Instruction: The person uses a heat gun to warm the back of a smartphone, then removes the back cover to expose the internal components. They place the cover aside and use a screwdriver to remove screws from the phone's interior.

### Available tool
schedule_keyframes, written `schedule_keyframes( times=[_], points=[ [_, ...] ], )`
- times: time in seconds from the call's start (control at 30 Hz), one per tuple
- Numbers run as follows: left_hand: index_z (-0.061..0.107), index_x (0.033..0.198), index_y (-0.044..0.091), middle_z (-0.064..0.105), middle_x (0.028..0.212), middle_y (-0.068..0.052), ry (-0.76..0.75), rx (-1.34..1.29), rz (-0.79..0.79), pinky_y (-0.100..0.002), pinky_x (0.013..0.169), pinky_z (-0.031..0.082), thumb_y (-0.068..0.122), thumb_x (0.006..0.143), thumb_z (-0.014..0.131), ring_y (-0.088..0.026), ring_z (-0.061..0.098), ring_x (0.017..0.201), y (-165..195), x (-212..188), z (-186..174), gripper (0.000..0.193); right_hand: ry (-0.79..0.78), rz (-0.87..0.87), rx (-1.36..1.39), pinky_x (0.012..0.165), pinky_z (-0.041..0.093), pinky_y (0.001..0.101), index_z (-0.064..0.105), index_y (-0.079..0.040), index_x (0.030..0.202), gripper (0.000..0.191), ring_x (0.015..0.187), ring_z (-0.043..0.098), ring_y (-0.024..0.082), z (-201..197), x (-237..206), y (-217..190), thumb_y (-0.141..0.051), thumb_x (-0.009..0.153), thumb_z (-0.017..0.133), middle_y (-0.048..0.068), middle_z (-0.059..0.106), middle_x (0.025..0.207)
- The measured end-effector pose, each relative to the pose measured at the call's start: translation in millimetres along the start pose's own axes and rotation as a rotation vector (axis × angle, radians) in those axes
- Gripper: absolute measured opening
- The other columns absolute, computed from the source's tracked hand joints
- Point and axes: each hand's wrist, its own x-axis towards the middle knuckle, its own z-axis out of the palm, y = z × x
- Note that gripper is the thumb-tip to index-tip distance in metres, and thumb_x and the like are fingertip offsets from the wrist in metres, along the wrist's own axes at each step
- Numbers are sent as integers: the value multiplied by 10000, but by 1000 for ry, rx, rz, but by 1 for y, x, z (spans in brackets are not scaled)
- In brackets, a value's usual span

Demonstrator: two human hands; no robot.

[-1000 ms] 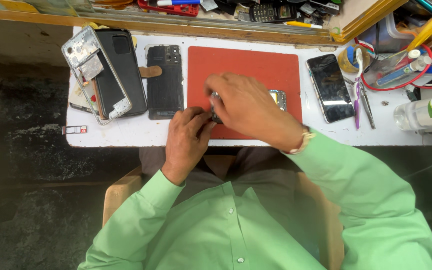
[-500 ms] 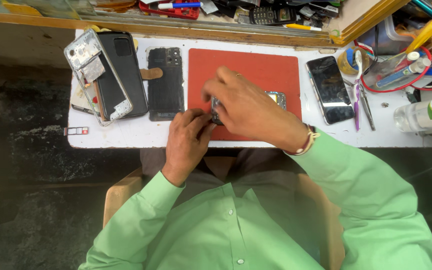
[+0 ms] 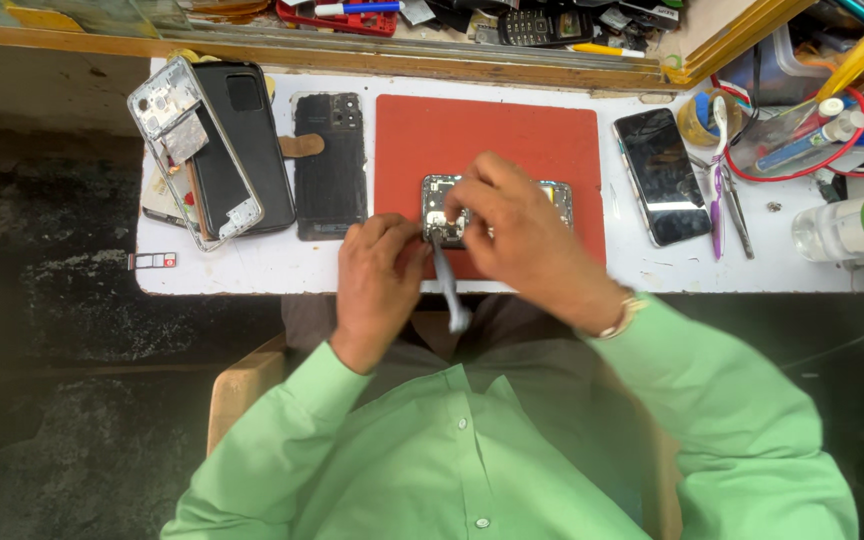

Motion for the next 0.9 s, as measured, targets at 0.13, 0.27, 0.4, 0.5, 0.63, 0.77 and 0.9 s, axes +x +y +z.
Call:
schedule_keyframes(
  times=[0.13,0.27,0.4,0.5,0.63,0.77,0.9],
  points=[
    [696,1119,4,655,1082,-132,133,22,-50,-440,805,467,38,818,745,-360,607,964,5,-13,17,306,257,109,166,704,495,365,630,-10,1021,167,848,595,299,56,-45,-4,94,890,618,137,529,1039],
    [628,961,108,693,982,-40,112,-127,330,-401,801,486,-44,892,707,-238,655,928,-22,-85,13,185,454,131,234,735,556,317,654,-69,923,149,873,671,211,97,-139,-7,-11,791,617,101,639,1069],
    [712,1017,8,705,934,-138,-527,187,166,-482,1045,405,115,833,635,-279,654,929,-44,-166,70,226,36,323,73,882,489,449,670,39,1063,271,1040,615,381,168,-192,26,-135,856,659,227,662,1112],
    [701,1034,-2,709,913,-131,-757,446,199,-497,1192,308,171,854,566,-273,661,965,-74,-207,102,284,-360,441,214,903,507,424,657,40,1012,242,1046,627,378,209,-217,44,-165,891,614,228,675,1089],
    [689,1021,5,708,923,-151,-844,492,220,-543,1201,263,177,871,547,-300,659,999,-83,-202,113,269,-399,555,245,847,539,432,672,38,1002,233,971,667,392,210,-201,62,-165,902,619,242,698,1019],
    [688,1051,-9,711,954,-172,-697,218,88,-533,1139,342,99,809,597,-331,660,968,-78,-181,85,280,-309,734,309,774,566,444,692,22,1052,247,889,706,403,210,-206,49,-176,909,659,249,720,951],
    [682,1016,-12,693,1022,-209,-489,-99,-62,-503,988,449,69,865,636,-410,629,1007,-65,-155,58,178,-111,767,384,770,575,407,721,-1,1114,301,861,742,337,197,-208,51,-206,894,725,196,757,949]
  ],
)
